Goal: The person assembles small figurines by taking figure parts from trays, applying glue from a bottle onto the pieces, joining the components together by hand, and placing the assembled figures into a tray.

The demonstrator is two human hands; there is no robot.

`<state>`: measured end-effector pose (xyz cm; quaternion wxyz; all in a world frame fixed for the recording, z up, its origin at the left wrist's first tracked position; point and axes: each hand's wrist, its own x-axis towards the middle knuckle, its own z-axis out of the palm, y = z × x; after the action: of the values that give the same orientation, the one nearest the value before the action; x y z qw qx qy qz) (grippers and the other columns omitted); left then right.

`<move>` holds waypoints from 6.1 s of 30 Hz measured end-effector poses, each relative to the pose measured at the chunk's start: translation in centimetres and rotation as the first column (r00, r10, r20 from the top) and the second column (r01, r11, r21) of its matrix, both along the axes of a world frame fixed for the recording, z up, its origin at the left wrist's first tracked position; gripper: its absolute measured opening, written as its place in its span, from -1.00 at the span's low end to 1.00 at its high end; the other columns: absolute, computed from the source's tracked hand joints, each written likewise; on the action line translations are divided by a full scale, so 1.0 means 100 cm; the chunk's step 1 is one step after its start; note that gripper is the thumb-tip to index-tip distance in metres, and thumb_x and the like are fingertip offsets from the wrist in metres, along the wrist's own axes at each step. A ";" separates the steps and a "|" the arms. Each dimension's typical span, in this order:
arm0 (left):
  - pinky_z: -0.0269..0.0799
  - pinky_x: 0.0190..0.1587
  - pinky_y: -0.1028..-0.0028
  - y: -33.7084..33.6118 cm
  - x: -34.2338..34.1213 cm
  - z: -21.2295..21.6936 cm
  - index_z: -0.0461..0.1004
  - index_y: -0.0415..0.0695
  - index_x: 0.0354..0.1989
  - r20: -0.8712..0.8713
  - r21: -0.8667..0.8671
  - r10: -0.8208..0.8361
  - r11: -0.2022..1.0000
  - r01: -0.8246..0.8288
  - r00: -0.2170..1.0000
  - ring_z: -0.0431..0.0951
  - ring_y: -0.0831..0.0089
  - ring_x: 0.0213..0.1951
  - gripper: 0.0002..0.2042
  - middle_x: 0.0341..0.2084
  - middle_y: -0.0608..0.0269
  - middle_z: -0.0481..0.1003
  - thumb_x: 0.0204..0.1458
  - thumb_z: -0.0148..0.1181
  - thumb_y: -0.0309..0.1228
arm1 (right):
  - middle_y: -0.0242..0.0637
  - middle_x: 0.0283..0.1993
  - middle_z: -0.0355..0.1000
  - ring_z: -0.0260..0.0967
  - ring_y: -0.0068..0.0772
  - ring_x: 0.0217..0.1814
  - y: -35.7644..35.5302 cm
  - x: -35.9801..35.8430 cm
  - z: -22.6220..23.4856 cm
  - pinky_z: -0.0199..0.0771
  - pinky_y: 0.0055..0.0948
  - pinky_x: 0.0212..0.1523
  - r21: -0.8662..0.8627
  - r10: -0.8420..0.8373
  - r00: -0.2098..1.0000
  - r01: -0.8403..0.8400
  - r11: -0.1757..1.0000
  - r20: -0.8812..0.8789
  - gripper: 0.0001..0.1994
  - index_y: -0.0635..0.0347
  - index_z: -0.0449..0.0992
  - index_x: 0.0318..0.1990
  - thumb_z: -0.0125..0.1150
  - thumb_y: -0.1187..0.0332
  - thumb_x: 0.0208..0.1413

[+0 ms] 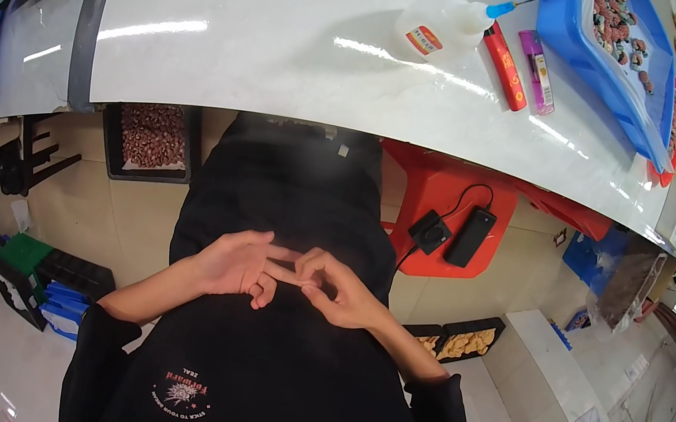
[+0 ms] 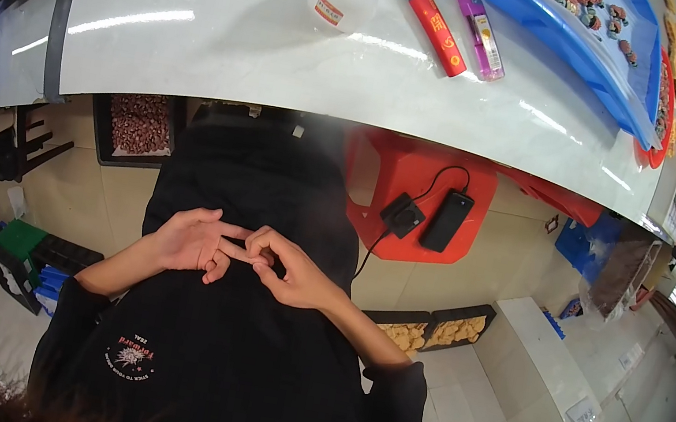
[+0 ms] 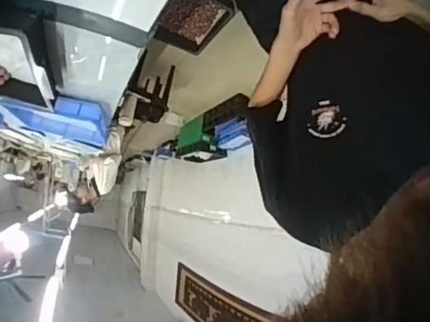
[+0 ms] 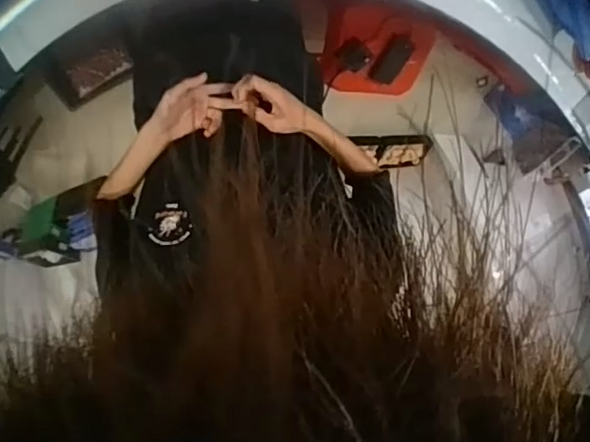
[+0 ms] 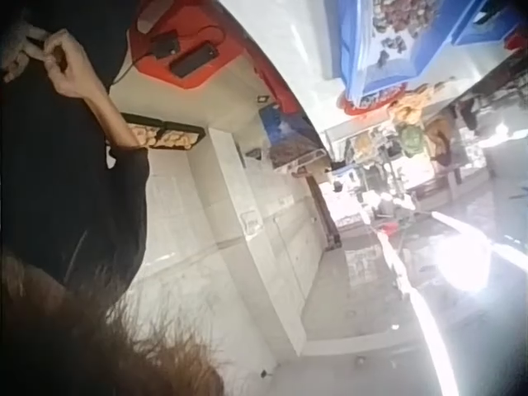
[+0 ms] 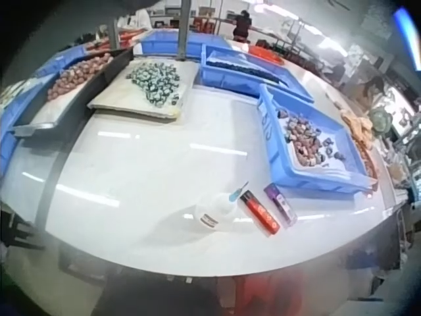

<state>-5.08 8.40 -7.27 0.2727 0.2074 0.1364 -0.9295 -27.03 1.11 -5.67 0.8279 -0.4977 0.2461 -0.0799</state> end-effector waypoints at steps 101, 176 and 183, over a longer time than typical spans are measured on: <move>0.37 -0.66 0.54 0.000 0.010 -0.034 -0.19 -0.23 0.34 -0.241 -0.177 -0.147 0.979 0.106 0.959 0.45 0.38 -0.67 -0.23 0.05 -0.22 0.31 0.18 -0.40 0.18 | -0.22 -0.38 0.30 0.32 -0.24 -0.42 0.009 0.008 0.002 0.29 -0.37 -0.45 -0.366 0.102 0.994 -0.107 0.925 -0.032 -0.85 0.30 0.33 -0.34 -0.02 0.66 -0.12; 0.47 -0.33 0.52 -0.070 0.043 0.143 -0.55 -0.13 0.35 -0.045 -0.515 0.110 0.849 -0.117 0.993 0.54 0.33 -0.34 0.10 0.31 -0.31 -0.16 -0.05 0.15 0.16 | -0.22 -0.37 0.29 0.20 -0.50 -0.43 -0.093 0.011 0.092 0.20 -0.56 -0.47 -0.437 -0.091 0.970 0.185 0.880 0.227 -0.76 0.24 0.28 -0.25 0.13 0.61 -0.10; 0.52 -0.23 0.40 -0.063 0.030 0.140 -0.79 -0.07 0.27 0.261 -0.852 0.255 0.514 0.098 0.931 0.56 0.15 -0.23 0.32 0.28 -0.47 -0.29 -0.22 0.35 0.12 | -0.17 -0.48 0.40 0.30 -0.46 -0.51 -0.080 0.034 0.107 0.24 -0.58 -0.53 -0.572 -0.307 0.936 0.350 0.742 0.174 -0.87 0.35 0.42 -0.43 0.18 0.63 -0.22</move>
<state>-2.04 2.06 6.73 0.4014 0.2039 -0.3794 -0.8083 -23.67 -6.92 5.05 0.6105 -0.6774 0.2638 -0.3145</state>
